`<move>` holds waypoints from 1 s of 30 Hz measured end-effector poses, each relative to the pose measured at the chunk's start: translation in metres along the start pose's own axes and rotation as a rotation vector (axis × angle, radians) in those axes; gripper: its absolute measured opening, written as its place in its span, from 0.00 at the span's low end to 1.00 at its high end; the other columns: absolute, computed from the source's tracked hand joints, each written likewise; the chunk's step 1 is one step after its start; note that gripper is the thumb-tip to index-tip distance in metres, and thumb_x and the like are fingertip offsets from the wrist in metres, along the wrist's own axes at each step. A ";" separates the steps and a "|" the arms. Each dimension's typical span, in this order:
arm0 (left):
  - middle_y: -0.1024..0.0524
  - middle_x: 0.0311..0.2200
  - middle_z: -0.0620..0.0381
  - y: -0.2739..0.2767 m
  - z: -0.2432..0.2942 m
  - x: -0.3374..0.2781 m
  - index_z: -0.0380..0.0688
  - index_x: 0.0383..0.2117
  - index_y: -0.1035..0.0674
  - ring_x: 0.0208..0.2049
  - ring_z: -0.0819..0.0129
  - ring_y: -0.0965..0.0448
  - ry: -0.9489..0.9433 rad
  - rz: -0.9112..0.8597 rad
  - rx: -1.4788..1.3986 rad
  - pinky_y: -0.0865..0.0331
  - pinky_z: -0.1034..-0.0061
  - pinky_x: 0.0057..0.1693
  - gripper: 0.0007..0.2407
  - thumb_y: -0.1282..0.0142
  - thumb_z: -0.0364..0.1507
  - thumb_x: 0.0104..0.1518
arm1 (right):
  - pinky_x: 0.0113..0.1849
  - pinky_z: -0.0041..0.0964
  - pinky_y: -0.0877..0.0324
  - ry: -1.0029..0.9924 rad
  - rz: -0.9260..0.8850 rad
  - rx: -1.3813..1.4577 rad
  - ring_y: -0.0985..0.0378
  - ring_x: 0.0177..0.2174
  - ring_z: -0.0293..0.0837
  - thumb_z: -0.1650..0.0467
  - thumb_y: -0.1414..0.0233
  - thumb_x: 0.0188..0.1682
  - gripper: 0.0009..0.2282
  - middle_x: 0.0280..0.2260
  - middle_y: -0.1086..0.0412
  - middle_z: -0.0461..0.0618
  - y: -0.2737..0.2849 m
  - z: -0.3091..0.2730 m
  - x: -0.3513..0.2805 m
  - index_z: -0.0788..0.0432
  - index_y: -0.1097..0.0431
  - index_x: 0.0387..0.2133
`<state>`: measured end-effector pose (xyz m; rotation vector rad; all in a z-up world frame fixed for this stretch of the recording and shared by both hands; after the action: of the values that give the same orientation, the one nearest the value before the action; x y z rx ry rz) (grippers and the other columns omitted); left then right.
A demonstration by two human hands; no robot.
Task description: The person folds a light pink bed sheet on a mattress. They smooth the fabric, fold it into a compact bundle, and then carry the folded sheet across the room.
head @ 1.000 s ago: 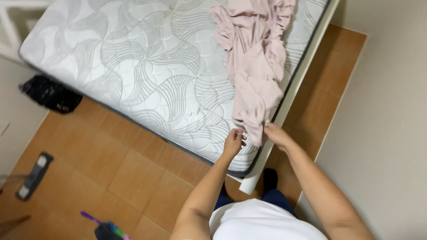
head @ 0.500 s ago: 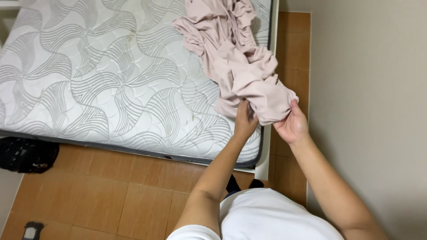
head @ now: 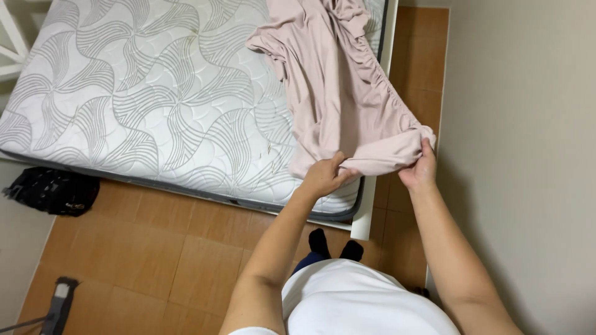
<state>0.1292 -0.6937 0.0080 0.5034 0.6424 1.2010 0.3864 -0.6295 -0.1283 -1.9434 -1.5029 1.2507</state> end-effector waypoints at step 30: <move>0.18 0.36 0.43 -0.054 -0.193 -0.106 0.49 0.43 0.17 0.43 0.47 0.19 -0.254 -0.457 0.590 0.30 0.55 0.50 0.30 0.62 0.61 0.60 | 0.30 0.28 0.36 0.141 0.496 -0.995 0.34 0.26 0.34 0.75 0.50 0.49 0.16 0.30 0.29 0.45 0.122 0.206 -0.157 0.55 0.24 0.51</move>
<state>0.0090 -0.8071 -0.1475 0.9284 0.8368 0.4909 0.2820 -0.8597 -0.2638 -3.0910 -1.8131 0.4583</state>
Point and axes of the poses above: each hand's wrist, its own x-axis towards the middle knuckle, its own y-axis out of the back of the hand, z = x × y, the point moved 8 cm from there along x, towards the middle knuckle
